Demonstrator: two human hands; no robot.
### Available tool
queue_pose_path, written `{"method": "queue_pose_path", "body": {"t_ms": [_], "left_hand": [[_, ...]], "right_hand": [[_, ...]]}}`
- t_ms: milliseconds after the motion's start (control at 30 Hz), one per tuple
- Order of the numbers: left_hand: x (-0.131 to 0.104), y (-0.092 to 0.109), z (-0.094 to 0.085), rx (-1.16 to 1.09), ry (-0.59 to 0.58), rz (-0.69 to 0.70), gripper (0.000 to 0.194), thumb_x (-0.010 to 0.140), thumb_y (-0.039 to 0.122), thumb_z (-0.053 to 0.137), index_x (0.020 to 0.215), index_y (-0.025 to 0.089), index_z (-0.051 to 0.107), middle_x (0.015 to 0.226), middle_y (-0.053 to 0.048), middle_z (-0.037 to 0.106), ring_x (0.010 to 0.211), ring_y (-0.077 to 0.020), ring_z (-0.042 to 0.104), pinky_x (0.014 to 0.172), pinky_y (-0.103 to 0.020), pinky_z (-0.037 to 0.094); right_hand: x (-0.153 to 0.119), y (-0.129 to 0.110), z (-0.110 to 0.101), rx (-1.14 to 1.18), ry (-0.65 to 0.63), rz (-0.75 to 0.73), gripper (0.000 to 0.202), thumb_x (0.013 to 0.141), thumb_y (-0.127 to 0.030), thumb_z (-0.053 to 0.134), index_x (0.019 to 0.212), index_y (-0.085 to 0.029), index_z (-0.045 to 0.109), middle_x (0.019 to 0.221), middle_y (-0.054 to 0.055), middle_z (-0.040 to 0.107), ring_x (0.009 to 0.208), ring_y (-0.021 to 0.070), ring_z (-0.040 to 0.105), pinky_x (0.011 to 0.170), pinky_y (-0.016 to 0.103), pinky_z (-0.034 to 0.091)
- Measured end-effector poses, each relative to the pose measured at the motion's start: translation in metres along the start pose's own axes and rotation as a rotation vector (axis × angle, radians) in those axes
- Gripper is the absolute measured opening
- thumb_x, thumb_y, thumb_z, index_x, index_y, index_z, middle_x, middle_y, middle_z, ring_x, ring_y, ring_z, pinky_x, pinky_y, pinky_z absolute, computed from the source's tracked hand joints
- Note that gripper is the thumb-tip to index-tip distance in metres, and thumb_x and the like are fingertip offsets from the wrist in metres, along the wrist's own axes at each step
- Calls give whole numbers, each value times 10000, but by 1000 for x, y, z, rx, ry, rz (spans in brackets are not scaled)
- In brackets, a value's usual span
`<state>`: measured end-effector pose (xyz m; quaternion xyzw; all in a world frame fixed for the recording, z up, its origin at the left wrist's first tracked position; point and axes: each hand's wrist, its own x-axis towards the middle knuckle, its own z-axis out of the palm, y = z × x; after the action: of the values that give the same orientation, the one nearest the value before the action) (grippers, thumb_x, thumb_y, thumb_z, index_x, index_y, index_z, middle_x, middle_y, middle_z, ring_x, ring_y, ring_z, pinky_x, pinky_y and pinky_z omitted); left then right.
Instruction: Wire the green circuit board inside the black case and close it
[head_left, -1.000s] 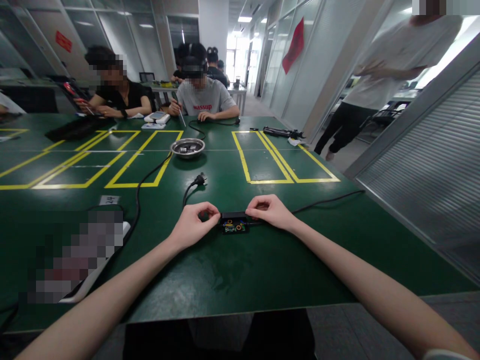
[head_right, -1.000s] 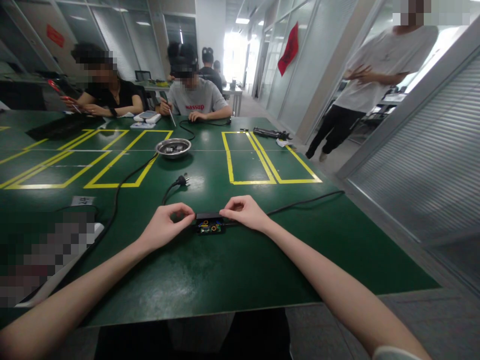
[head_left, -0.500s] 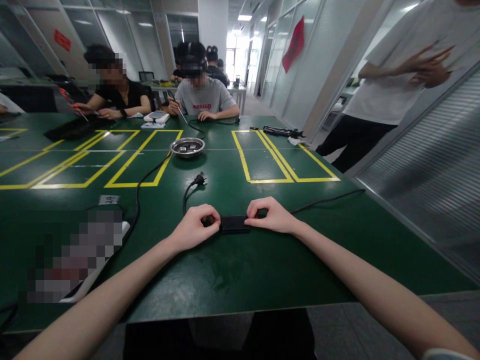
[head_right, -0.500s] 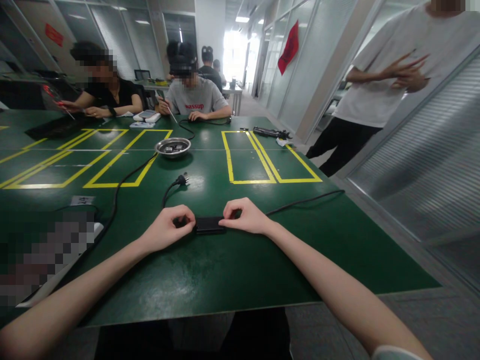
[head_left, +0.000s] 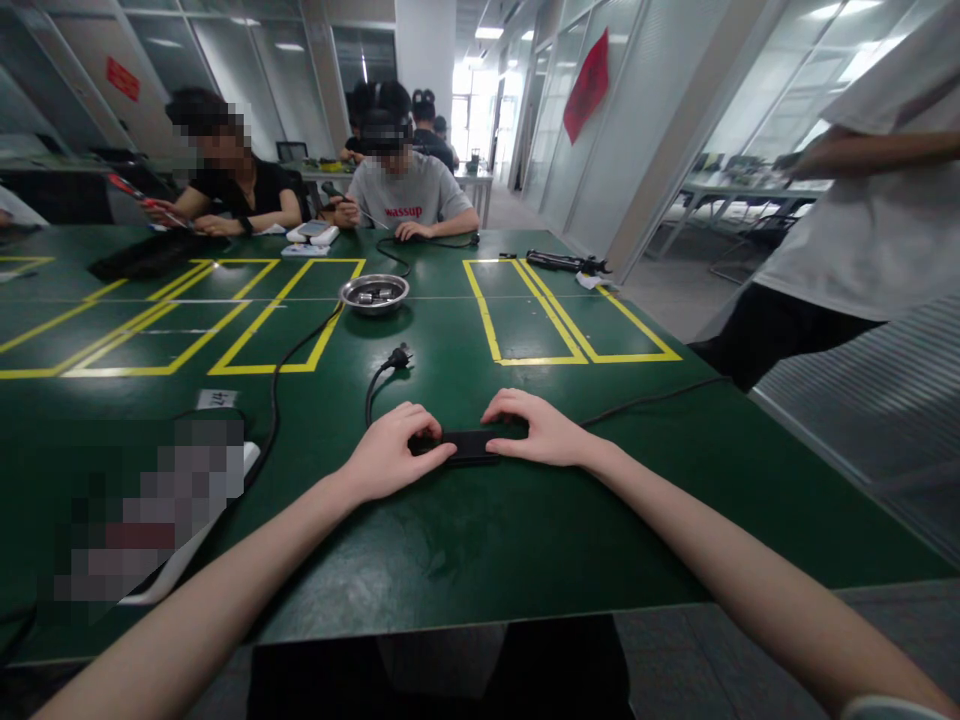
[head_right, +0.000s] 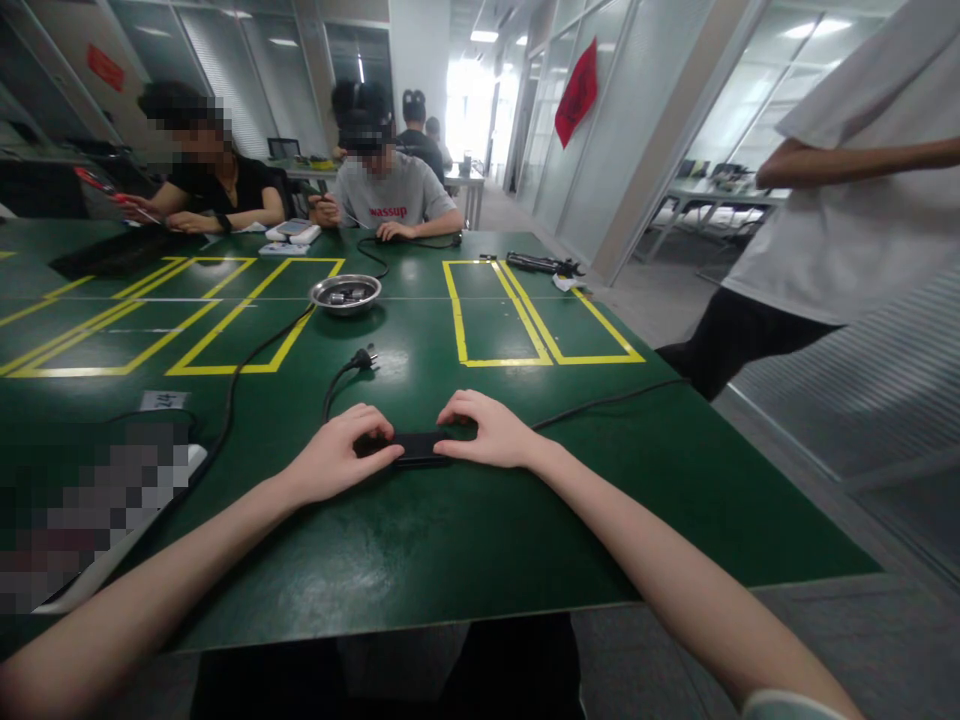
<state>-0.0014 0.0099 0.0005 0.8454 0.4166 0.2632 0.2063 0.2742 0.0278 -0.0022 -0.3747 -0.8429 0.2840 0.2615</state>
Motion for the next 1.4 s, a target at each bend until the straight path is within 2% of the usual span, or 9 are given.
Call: {"method": "queue_pose_path", "body": {"t_ms": [100,333,500,700,867,1033,1133,1267,1400], "left_hand": [[1,0,0,10,-24,26,256,909,454,683,883,201,711,930,-55,697,894,-229,630,797,-343,506],[2,8,5,112,-88,56,337,898,532,718,969,203,719,937,-51,688,857,-226,624,765,-335,481],[3,11,5,185,-143,46,406,888,591,709,826,196,640,780,-23,649,732,-210,588,692,-316,422],[3,8,5,197,-99,136,354,930,519,689,814,204,576,780,-15,630,732,-199,563,666,-306,382],[3,7,6,259,-57,209,338,963,503,661,839,200,575,808,-26,637,768,-208,560,691,-319,403],[2,7,7,260,-14,245,331,990,489,635,853,194,578,831,-33,652,783,-210,571,702,-322,422],[2,6,8,289,13,258,340,987,512,634,892,188,604,872,-44,677,805,-216,593,705,-330,427],[2,6,10,317,2,287,293,1002,469,625,1003,178,656,938,-59,723,854,-224,627,743,-349,435],[1,7,10,315,-20,305,280,1007,438,637,1047,165,683,950,-67,754,863,-225,631,758,-355,431]], "right_hand": [[1,-1,2,-38,-28,-69,273,854,-427,800,994,-206,724,1091,82,650,1048,248,626,968,407,513],[1,-5,6,-7,-82,-135,302,834,-424,815,921,-205,625,996,59,679,914,221,630,835,353,506],[0,-10,5,12,-92,-94,328,792,-408,842,925,-206,621,964,44,690,850,205,642,772,320,489],[0,-12,5,-105,-102,-20,361,779,-402,854,985,-203,634,778,-22,615,665,154,565,630,267,391],[1,-10,6,-194,-141,-125,251,922,-418,724,988,-182,674,834,27,672,703,167,597,647,264,407],[0,-9,5,-314,-110,-205,306,1001,-454,620,1086,-169,697,894,77,740,797,215,680,701,290,459],[-1,-6,6,-350,-52,-280,353,1014,-480,599,1110,-157,702,900,97,755,815,224,702,716,298,476],[-1,-5,8,-400,22,-358,367,1001,-514,611,1032,-164,718,805,78,735,752,213,693,680,296,461],[0,-8,9,-399,3,-355,360,982,-535,633,998,-184,713,862,65,745,775,198,706,670,279,453]]}}
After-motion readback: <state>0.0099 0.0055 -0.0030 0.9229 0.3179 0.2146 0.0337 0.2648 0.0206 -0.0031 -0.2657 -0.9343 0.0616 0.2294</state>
